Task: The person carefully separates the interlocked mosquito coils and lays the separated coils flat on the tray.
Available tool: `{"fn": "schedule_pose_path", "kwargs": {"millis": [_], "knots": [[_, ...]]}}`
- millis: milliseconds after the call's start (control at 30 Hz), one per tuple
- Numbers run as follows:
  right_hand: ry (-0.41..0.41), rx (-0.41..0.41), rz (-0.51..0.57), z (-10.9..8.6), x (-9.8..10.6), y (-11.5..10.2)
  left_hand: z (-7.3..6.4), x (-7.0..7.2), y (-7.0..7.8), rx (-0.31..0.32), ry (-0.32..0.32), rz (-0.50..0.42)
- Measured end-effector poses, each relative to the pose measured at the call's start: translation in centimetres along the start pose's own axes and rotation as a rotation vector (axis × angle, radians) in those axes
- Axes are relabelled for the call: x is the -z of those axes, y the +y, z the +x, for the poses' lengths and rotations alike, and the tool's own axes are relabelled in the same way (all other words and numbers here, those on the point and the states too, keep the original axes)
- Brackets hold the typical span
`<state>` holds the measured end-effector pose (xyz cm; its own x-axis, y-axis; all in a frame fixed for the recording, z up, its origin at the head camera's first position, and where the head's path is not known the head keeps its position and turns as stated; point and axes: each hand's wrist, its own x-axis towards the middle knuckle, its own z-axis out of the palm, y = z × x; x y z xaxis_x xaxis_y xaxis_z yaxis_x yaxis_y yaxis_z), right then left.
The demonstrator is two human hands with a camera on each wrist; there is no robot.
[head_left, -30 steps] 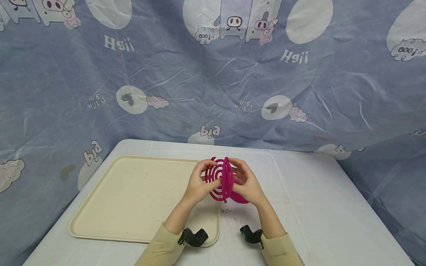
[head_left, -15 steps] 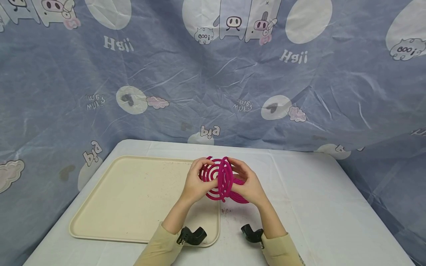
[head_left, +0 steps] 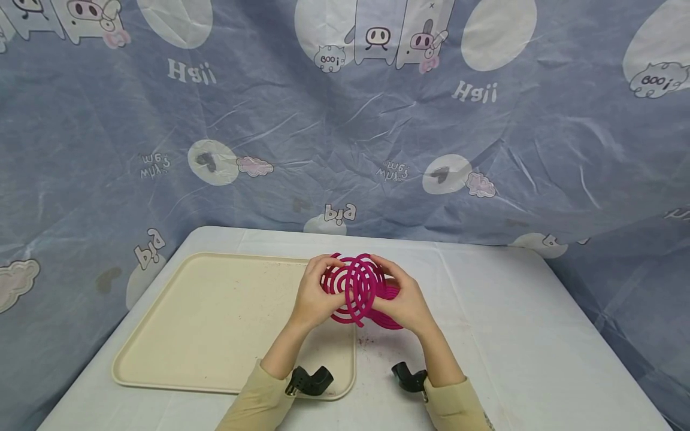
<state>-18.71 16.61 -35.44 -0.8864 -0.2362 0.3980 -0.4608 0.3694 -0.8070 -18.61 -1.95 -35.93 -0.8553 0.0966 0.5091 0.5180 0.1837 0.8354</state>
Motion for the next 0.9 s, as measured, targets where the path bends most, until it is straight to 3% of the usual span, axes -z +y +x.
{"fn": "schedule_pose_path", "kwargs": {"millis": [167,267,367,467,567,700,900], "knots": [[0.008,0.020,0.014,0.1,0.4,0.4,0.1,0.1,0.1,0.001,0.010,0.005],[-0.003,0.012,0.065,0.2,0.9,1.0,0.3,0.5,-0.5,0.031,0.002,-0.061],[-0.022,-0.025,0.134,0.3,1.4,2.3,0.7,1.0,-1.7,0.102,-0.014,-0.175],[-0.053,-0.077,0.220,0.5,1.9,3.7,1.1,1.6,-3.4,0.217,-0.041,-0.290],[-0.090,-0.111,0.323,0.5,2.4,4.8,1.4,2.2,-5.0,0.304,-0.076,-0.361],[-0.143,-0.118,0.386,0.3,3.0,5.3,1.5,3.1,-5.7,0.315,-0.163,-0.378],[-0.216,-0.145,0.363,0.1,3.8,5.8,1.4,4.3,-5.6,0.282,-0.375,-0.333]]}}
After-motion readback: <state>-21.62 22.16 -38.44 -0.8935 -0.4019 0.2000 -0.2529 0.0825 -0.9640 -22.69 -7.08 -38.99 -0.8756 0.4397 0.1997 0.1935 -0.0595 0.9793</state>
